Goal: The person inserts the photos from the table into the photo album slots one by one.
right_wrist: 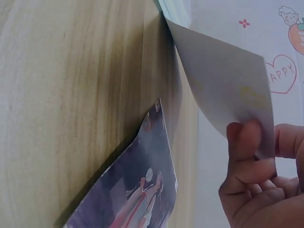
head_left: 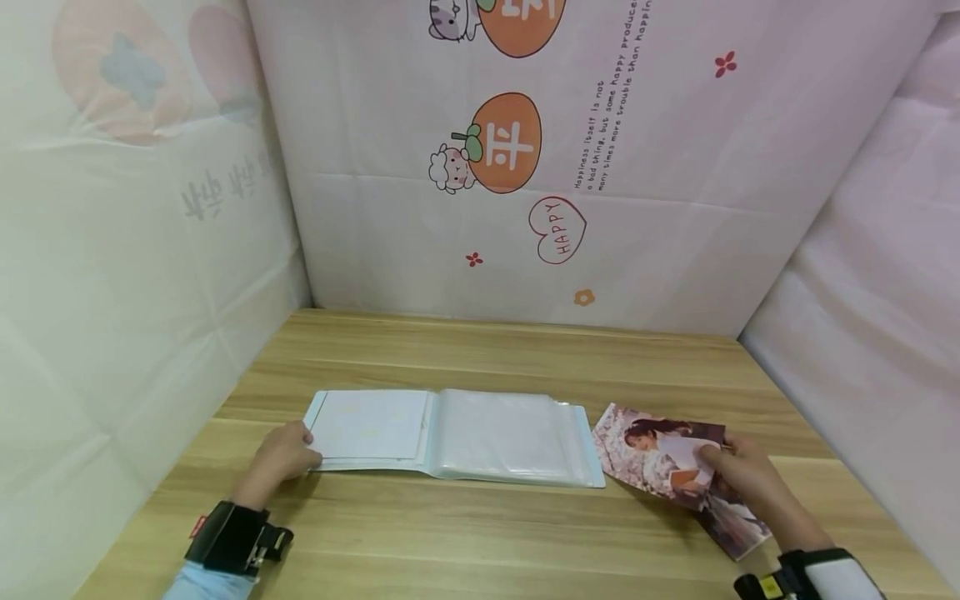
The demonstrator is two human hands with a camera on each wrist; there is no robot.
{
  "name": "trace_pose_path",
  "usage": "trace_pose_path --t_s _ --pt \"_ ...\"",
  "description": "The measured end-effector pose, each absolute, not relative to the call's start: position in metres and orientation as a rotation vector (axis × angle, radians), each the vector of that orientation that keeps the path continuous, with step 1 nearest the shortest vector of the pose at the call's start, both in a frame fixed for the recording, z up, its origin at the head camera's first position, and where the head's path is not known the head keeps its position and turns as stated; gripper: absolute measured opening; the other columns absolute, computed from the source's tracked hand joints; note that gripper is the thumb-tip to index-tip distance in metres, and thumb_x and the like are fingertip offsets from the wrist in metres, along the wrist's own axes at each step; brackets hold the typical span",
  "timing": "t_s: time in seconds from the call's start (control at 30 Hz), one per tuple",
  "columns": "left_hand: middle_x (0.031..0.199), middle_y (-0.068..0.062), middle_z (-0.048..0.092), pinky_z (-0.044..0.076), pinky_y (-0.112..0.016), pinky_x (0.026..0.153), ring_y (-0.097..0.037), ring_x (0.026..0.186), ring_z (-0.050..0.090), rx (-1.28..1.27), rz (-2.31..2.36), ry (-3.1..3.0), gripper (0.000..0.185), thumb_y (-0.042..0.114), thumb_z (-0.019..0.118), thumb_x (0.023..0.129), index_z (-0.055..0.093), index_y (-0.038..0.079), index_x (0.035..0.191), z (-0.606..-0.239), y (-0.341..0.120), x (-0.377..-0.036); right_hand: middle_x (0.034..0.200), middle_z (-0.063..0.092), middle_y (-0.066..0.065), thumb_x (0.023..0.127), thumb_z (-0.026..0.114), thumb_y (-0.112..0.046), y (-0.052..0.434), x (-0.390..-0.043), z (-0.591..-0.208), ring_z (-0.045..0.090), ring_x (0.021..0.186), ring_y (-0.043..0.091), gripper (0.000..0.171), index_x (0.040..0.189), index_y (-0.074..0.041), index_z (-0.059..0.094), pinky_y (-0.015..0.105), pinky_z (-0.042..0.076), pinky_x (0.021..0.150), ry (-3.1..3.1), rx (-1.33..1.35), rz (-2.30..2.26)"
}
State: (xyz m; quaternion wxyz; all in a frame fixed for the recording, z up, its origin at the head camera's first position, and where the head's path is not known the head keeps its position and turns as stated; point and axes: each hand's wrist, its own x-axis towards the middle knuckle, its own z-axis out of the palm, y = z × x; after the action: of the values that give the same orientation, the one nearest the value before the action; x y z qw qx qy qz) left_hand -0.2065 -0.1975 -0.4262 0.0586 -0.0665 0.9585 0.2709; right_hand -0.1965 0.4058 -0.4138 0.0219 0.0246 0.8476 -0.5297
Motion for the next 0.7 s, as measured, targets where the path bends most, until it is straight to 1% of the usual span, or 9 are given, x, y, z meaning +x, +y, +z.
trace_pose_path --t_s 0.07,0.17,0.27,0.33,0.47,0.5,0.6,0.7 --pt "0.076 -0.015 0.051 0.042 -0.032 0.054 -0.024 0.063 0.049 -0.199 0.821 2.906 0.031 0.005 0.064 0.070 0.053 -0.014 0.092 -0.427 -0.198 -0.207 0.053 0.044 -0.002 0.093 0.047 -0.012 0.405 -0.197 -0.413 0.038 0.043 0.008 0.026 0.105 0.012 0.047 0.028 0.038 0.041 2.690 0.106 -1.594" --pt "0.076 -0.015 0.051 0.042 -0.032 0.054 -0.024 0.063 0.049 -0.199 0.823 2.907 0.031 0.005 0.064 0.070 0.053 -0.014 0.092 -0.428 -0.198 -0.208 0.062 0.050 0.002 0.094 0.046 -0.017 0.404 -0.199 -0.409 0.047 0.051 0.012 0.032 0.108 0.011 0.045 0.031 0.045 0.048 2.780 0.176 -1.520" --pt "0.076 -0.015 0.051 0.042 -0.032 0.054 -0.024 0.062 0.049 -0.198 0.823 2.911 0.031 0.005 0.064 0.070 0.053 -0.014 0.092 -0.429 -0.199 -0.208 0.069 0.054 0.005 0.096 0.044 -0.020 0.404 -0.200 -0.404 0.051 0.057 0.013 0.037 0.111 0.013 0.043 0.032 0.049 0.053 2.832 0.215 -1.524" --pt "0.076 -0.014 0.051 0.042 -0.032 0.054 -0.024 0.062 0.049 -0.190 0.820 2.918 0.030 0.005 0.064 0.070 0.053 -0.013 0.091 -0.429 -0.199 -0.209 0.072 0.054 0.006 0.096 0.043 -0.021 0.404 -0.202 -0.401 0.052 0.058 0.013 0.038 0.112 0.014 0.044 0.032 0.050 0.053 2.872 0.226 -1.538" --pt "0.075 -0.014 0.051 0.042 -0.032 0.053 -0.024 0.061 0.049 -0.184 0.819 2.921 0.030 0.005 0.064 0.069 0.053 -0.013 0.090 -0.429 -0.199 -0.209 0.070 0.053 0.007 0.096 0.042 -0.020 0.401 -0.205 -0.395 0.051 0.055 0.012 0.036 0.110 0.013 0.046 0.030 0.048 0.049 2.953 0.257 -1.600" --pt "0.075 -0.014 0.050 0.042 -0.032 0.053 -0.024 0.061 0.049 -0.186 0.821 2.919 0.030 0.005 0.064 0.069 0.052 -0.013 0.090 -0.429 -0.199 -0.209 0.071 0.053 0.007 0.096 0.042 -0.020 0.400 -0.206 -0.394 0.051 0.055 0.012 0.037 0.111 0.013 0.046 0.030 0.048 0.048 2.971 0.268 -1.607" --pt "0.074 -0.014 0.050 0.042 -0.032 0.053 -0.024 0.060 0.049 -0.191 0.830 2.911 0.029 0.005 0.064 0.070 0.052 -0.013 0.090 -0.429 -0.199 -0.208 0.068 0.051 0.007 0.096 0.040 -0.022 0.397 -0.209 -0.391 0.052 0.050 0.012 0.038 0.115 0.011 0.045 0.030 0.048 0.045 2.966 0.314 -1.664" --pt "0.074 -0.013 0.050 0.042 -0.031 0.053 -0.023 0.060 0.049 -0.169 0.830 2.920 0.028 0.005 0.063 0.069 0.052 -0.012 0.088 -0.429 -0.200 -0.208 0.064 0.050 0.005 0.096 0.041 -0.023 0.393 -0.210 -0.390 0.050 0.044 0.012 0.036 0.112 0.009 0.046 0.029 0.047 0.041 2.955 0.359 -1.690"
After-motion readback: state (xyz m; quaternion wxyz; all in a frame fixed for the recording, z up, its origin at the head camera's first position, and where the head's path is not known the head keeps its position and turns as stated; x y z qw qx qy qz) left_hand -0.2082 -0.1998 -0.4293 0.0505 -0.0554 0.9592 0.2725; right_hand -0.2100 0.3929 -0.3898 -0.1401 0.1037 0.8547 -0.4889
